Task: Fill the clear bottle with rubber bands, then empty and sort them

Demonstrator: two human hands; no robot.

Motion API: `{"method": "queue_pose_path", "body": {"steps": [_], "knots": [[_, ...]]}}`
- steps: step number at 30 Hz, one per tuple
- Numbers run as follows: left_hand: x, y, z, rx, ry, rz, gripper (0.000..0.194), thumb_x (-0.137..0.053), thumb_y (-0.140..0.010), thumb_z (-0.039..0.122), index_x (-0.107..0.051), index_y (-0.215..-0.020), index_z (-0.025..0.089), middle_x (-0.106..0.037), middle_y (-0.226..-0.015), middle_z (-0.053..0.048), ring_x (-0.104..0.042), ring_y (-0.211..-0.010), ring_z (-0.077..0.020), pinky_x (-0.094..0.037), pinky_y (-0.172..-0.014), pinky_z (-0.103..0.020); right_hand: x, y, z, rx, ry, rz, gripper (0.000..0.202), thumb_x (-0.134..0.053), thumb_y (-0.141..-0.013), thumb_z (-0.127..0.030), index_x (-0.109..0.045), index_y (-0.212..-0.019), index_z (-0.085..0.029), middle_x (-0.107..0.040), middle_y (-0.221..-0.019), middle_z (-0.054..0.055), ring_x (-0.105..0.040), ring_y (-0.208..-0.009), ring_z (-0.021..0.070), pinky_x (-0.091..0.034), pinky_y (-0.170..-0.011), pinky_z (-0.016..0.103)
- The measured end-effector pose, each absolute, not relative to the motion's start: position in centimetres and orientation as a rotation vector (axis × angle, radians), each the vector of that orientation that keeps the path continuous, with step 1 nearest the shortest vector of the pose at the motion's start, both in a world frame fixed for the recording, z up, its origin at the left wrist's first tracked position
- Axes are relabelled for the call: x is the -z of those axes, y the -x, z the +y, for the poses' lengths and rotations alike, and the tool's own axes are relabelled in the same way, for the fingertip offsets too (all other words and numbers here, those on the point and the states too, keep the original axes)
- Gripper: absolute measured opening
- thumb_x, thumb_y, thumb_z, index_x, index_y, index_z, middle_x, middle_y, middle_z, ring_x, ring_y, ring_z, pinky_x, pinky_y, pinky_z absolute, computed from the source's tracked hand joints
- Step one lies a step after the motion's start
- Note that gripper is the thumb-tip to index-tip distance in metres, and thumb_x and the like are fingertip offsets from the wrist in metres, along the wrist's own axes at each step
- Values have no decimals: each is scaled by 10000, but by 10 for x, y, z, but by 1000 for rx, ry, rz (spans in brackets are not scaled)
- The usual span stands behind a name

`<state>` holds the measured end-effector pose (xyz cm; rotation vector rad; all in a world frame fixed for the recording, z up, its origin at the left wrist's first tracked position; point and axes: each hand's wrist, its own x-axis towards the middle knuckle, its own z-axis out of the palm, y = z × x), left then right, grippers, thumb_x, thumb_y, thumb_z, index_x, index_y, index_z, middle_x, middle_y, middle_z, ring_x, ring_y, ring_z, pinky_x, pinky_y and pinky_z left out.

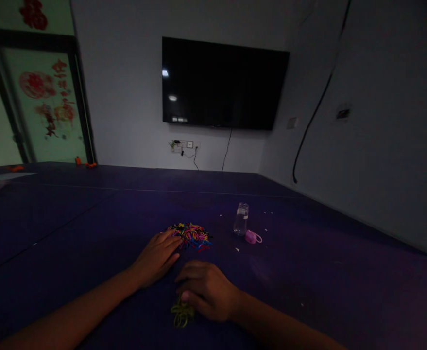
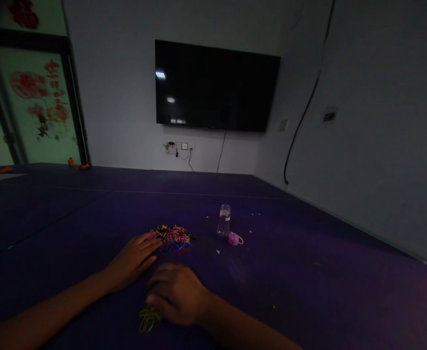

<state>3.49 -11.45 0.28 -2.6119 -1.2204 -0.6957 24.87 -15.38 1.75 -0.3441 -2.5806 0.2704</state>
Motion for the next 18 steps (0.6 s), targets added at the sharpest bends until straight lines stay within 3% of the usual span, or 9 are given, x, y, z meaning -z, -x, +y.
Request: {"method": "queue_pose_path", "body": {"steps": [11,18], "knots": [[7,-32,-106,698,2659,-1232,366,-403,-922,386,-518,-1235,235,-548,-1285,-59,-384,-1267,-248,-322,-1031,-474,-8,-263,-104,-42,1191,-2279,279,-388,-915,-231,-643,-1017,-187,-620,-1101,80,-521,-1062,205,-381,-931,351],[8,-32,-106,685,2687,-1283,363,-405,-921,377,-526,-1225,221,-553,-1280,-65,-382,-1271,-262,-324,-1031,-496,-1,-264,-99,-68,1276,-2208,286,-401,-907,-231,-634,-1071,-210,-619,-1122,80,-525,-1058,230,-387,-914,366]]}}
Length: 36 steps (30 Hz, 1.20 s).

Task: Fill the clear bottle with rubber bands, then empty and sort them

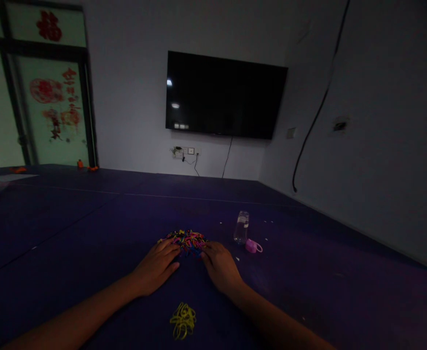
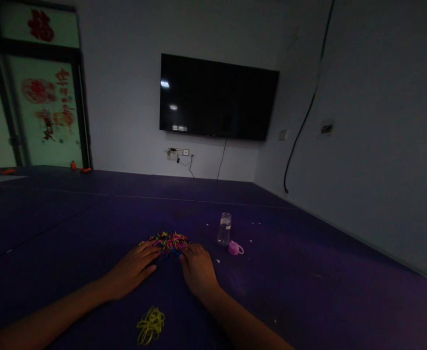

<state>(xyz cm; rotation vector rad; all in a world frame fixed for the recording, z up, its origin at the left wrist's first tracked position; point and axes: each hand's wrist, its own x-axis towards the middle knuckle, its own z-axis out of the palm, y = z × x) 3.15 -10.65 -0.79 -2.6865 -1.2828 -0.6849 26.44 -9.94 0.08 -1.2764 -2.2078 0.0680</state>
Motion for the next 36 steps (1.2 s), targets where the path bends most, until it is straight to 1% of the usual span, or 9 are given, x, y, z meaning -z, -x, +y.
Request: {"method": "queue_pose_path", "body": {"steps": [7,10,16,19,25,32,34,36], "knots": [[6,-33,-109,723,2652,-1270,337,-431,-910,361,-547,-1186,207,-563,-1255,-81,-424,-1239,-252,-343,-1029,-461,-2,-266,-99,-85,1314,-2192,276,-395,-907,-231,-654,-995,-199,-644,-1066,73,-549,-1016,222,-392,-894,337],[5,-32,-110,705,2655,-1281,332,-424,-913,353,-546,-1184,207,-566,-1251,-78,-426,-1239,-250,-340,-1034,-466,-2,-267,-100,-60,1340,-2169,277,-396,-905,-237,-663,-971,-202,-645,-1070,73,-550,-1021,227,-387,-899,344],[7,-31,-109,708,2661,-1277,340,-424,-911,360,-541,-1186,196,-555,-1269,-89,-416,-1247,-259,-343,-1028,-479,-2,-267,-99,-70,1363,-2166,276,-403,-903,-228,-678,-890,-201,-663,-996,77,-570,-984,216,-392,-888,326],[6,-32,-109,712,2665,-1268,335,-431,-906,347,-537,-1187,199,-564,-1256,-84,-416,-1246,-255,-336,-1033,-472,-3,-267,-99,-108,1367,-2188,279,-402,-904,-231,-679,-918,-195,-659,-1015,78,-563,-1008,213,-384,-903,318],[6,-33,-108,675,2691,-1296,314,-432,-904,331,-548,-1160,191,-578,-1227,-80,-431,-1231,-238,-318,-1050,-461,-1,-267,-98,-187,1289,-2229,316,-369,-910,-214,-671,-998,-193,-631,-1116,71,-540,-1058,196,-369,-936,316],[12,-31,-105,655,2674,-1332,351,-430,-907,343,-525,-1204,185,-528,-1299,-94,-393,-1266,-259,-321,-1047,-485,-1,-265,-98,-196,1212,-2213,318,-377,-895,-189,-647,-1065,-181,-628,-1133,76,-547,-1060,190,-378,-941,312],[11,-31,-105,667,2667,-1320,347,-433,-905,340,-524,-1202,187,-536,-1288,-94,-409,-1252,-257,-335,-1039,-481,-2,-265,-99,-195,1191,-2212,313,-381,-891,-178,-649,-1053,-177,-633,-1121,75,-549,-1056,185,-378,-940,306],[9,-32,-107,681,2661,-1306,332,-436,-902,325,-525,-1190,186,-555,-1258,-95,-430,-1232,-253,-340,-1036,-475,-3,-265,-99,-196,1188,-2207,305,-382,-888,-171,-670,-987,-180,-644,-1091,73,-556,-1040,181,-385,-928,301]]}}
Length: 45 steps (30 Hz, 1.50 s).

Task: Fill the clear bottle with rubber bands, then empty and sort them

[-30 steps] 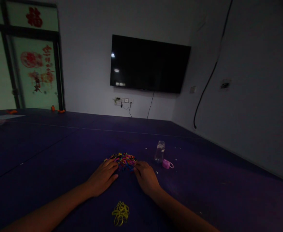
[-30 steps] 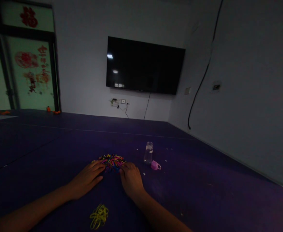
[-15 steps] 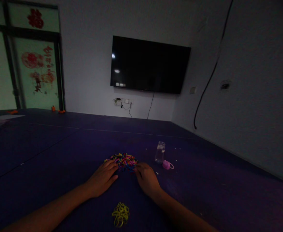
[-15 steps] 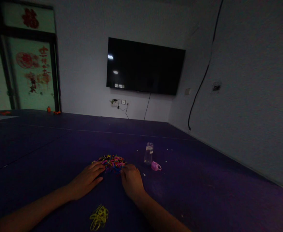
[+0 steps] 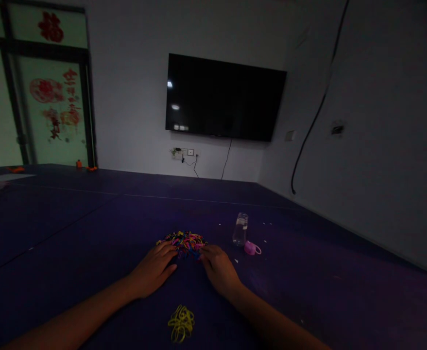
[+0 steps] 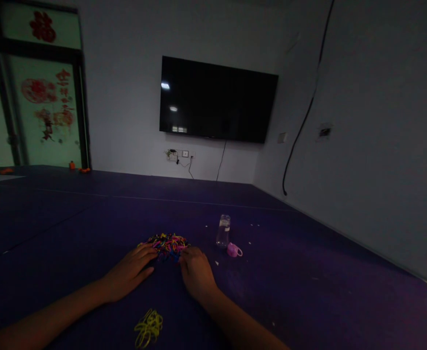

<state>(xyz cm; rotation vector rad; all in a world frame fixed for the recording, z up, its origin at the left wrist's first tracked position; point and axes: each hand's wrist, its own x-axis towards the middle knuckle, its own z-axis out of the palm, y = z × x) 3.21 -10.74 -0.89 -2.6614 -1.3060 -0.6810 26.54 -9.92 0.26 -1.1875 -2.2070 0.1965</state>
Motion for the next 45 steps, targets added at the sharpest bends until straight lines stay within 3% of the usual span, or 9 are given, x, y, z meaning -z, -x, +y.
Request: {"method": "queue_pose_path", "body": {"steps": [3,19,29,36,40,45], "knots": [[5,-34,-111,697,2662,-1287,306,-439,-897,299,-533,-1164,184,-578,-1213,-93,-450,-1209,-246,-342,-1035,-470,-2,-267,-98,-197,1230,-2184,301,-389,-884,-171,-689,-901,-189,-652,-1067,70,-560,-1033,184,-390,-917,306],[9,-31,-106,657,2676,-1342,338,-432,-895,319,-519,-1194,185,-539,-1285,-94,-391,-1262,-265,-347,-1027,-493,-4,-267,-99,-179,1228,-2265,297,-398,-868,-153,-691,-880,-200,-651,-1064,65,-554,-1033,189,-387,-914,307],[7,-33,-109,678,2624,-1305,352,-431,-891,318,-526,-1199,178,-546,-1252,-101,-439,-1210,-253,-357,-1021,-460,-1,-266,-97,-202,1286,-2292,338,-385,-856,-132,-653,-1053,-190,-613,-1165,65,-527,-1095,196,-371,-948,316],[-1,-34,-113,863,2642,-1242,325,-437,-892,276,-545,-1189,199,-563,-1221,-85,-463,-1178,-238,-385,-994,-443,0,-267,-96,-172,1272,-2274,317,-376,-864,-140,-677,-954,-182,-619,-1136,80,-535,-1085,205,-388,-934,316],[-10,-37,-122,1093,2753,-1155,267,-417,-905,256,-635,-1056,226,-633,-1076,-56,-555,-1038,-202,-425,-935,-405,1,-267,-95,-174,1289,-2296,301,-382,-864,-134,-667,-944,-186,-632,-1075,78,-555,-1037,203,-399,-916,313],[-16,-50,-143,1391,3039,-1288,281,-473,-880,342,-700,-780,211,-680,-854,-33,-623,-778,-157,-494,-711,-290,2,-267,-95,-154,1281,-2327,294,-370,-871,-129,-658,-917,-169,-644,-1017,86,-569,-991,193,-401,-898,295]]}}
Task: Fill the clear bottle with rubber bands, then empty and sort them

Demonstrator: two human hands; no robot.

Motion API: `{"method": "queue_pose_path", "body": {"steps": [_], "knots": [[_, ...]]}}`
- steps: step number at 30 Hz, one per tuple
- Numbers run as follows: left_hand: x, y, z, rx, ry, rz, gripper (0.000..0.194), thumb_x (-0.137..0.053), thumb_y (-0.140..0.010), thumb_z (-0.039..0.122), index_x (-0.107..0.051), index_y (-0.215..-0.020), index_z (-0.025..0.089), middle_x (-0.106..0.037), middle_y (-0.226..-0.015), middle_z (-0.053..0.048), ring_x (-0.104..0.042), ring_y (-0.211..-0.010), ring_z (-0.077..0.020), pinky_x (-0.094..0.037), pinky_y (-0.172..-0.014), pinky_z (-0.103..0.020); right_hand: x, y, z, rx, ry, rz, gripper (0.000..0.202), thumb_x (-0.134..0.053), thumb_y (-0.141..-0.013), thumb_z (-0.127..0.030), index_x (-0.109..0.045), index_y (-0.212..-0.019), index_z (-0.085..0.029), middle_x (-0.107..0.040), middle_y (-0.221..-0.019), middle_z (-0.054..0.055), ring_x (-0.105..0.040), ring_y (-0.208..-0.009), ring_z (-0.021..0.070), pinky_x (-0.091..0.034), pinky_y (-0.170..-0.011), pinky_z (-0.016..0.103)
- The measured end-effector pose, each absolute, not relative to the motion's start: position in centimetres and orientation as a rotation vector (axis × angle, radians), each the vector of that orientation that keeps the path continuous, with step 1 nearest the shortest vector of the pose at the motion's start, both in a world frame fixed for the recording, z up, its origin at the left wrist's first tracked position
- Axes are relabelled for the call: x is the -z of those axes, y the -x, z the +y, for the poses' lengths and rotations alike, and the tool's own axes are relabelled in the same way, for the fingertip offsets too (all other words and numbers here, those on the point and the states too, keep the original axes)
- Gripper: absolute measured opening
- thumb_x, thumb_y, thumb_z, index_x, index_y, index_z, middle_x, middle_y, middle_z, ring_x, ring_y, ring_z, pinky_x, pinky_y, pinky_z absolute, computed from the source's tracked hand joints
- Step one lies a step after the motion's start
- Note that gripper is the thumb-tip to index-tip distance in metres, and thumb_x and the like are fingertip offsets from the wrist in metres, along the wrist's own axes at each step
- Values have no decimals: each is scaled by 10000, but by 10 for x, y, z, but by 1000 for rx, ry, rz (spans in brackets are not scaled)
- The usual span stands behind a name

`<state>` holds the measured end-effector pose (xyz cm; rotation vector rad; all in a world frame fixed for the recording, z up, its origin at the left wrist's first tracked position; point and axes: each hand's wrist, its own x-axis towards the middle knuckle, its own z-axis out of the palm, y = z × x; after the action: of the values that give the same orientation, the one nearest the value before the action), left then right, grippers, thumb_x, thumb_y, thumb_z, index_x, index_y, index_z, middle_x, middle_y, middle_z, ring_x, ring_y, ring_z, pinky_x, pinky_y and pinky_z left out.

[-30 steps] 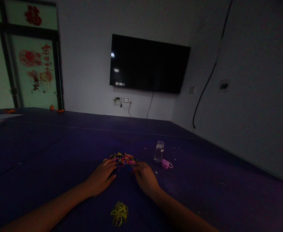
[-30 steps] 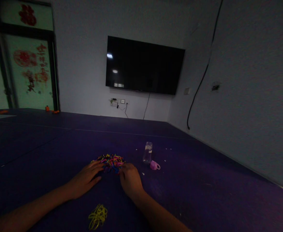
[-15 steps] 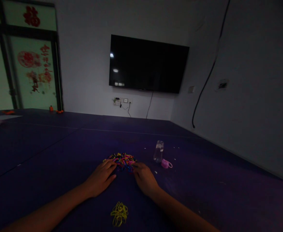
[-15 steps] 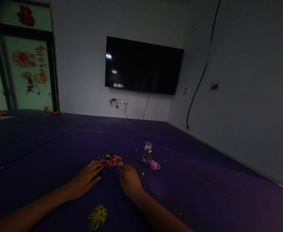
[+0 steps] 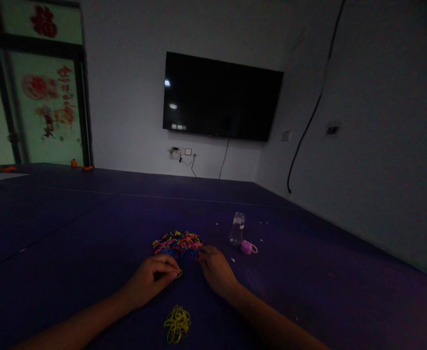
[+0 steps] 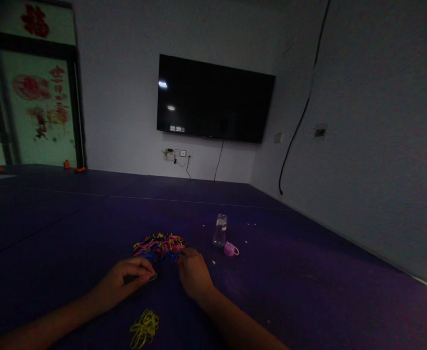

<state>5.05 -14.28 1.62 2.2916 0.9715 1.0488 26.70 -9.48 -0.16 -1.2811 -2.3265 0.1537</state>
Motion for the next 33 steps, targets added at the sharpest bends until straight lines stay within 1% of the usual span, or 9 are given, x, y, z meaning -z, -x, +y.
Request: {"method": "queue_pose_path", "body": {"steps": [2,7,12,17,21,24,26,29,33], "knots": [[-16,-57,-152,-1030,-2209,857,279,-521,-845,372,-702,-719,202,-682,-790,-39,-622,-718,-155,-489,-660,-282,2,-267,-95,-143,1272,-2325,295,-372,-872,-130,-656,-944,-166,-642,-1038,90,-561,-1016,197,-392,-914,300],[-15,-63,-164,-979,-2165,682,299,-568,-802,417,-704,-660,191,-681,-672,-48,-609,-665,-156,-466,-641,-285,0,-266,-97,-164,1223,-2279,311,-376,-867,-122,-671,-958,-165,-647,-1060,86,-565,-1025,189,-396,-923,295],[-13,-60,-160,-925,-2056,668,321,-585,-785,449,-708,-662,180,-673,-659,-47,-606,-630,-147,-456,-589,-253,-6,-265,-102,-188,1170,-2220,318,-396,-854,-112,-672,-997,-178,-660,-1050,73,-582,-998,178,-417,-905,286],[-12,-57,-155,-970,-2029,766,319,-571,-791,428,-683,-640,171,-671,-654,-37,-607,-625,-143,-461,-601,-248,-6,-264,-102,-184,1163,-2213,348,-394,-853,-111,-650,-1077,-184,-634,-1130,77,-558,-1063,188,-403,-937,307],[-14,-54,-149,-1109,-2201,993,271,-488,-848,329,-677,-719,185,-688,-753,-36,-624,-725,-156,-487,-683,-276,-3,-265,-101,-175,1194,-2296,390,-413,-868,-171,-548,-1232,-203,-564,-1247,78,-496,-1157,210,-369,-982,353],[-14,-48,-140,-1139,-2507,1094,224,-461,-853,240,-671,-789,198,-690,-833,-43,-616,-828,-182,-486,-800,-349,-1,-266,-101,-138,1198,-2345,415,-412,-886,-222,-484,-1294,-214,-507,-1312,81,-446,-1209,222,-356,-995,378],[-11,-43,-133,-1072,-2684,1174,202,-470,-839,216,-670,-857,201,-687,-896,-50,-604,-896,-208,-456,-885,-418,0,-266,-101,-126,1214,-2356,402,-397,-896,-233,-495,-1285,-207,-505,-1312,86,-434,-1220,225,-350,-999,383],[-3,-37,-124,-1016,-2740,1374,223,-481,-836,231,-648,-981,203,-656,-1054,-65,-551,-1054,-242,-396,-973,-486,1,-265,-99,-124,1234,-2368,384,-388,-900,-239,-521,-1258,-201,-517,-1302,86,-433,-1222,229,-345,-1004,392],[8,-34,-117,-958,-2755,1485,255,-480,-855,304,-627,-1042,213,-610,-1173,-67,-495,-1148,-249,-378,-998,-484,2,-265,-98,-120,1233,-2377,390,-398,-896,-246,-511,-1266,-197,-513,-1308,86,-431,-1225,232,-340,-1009,404]]}}
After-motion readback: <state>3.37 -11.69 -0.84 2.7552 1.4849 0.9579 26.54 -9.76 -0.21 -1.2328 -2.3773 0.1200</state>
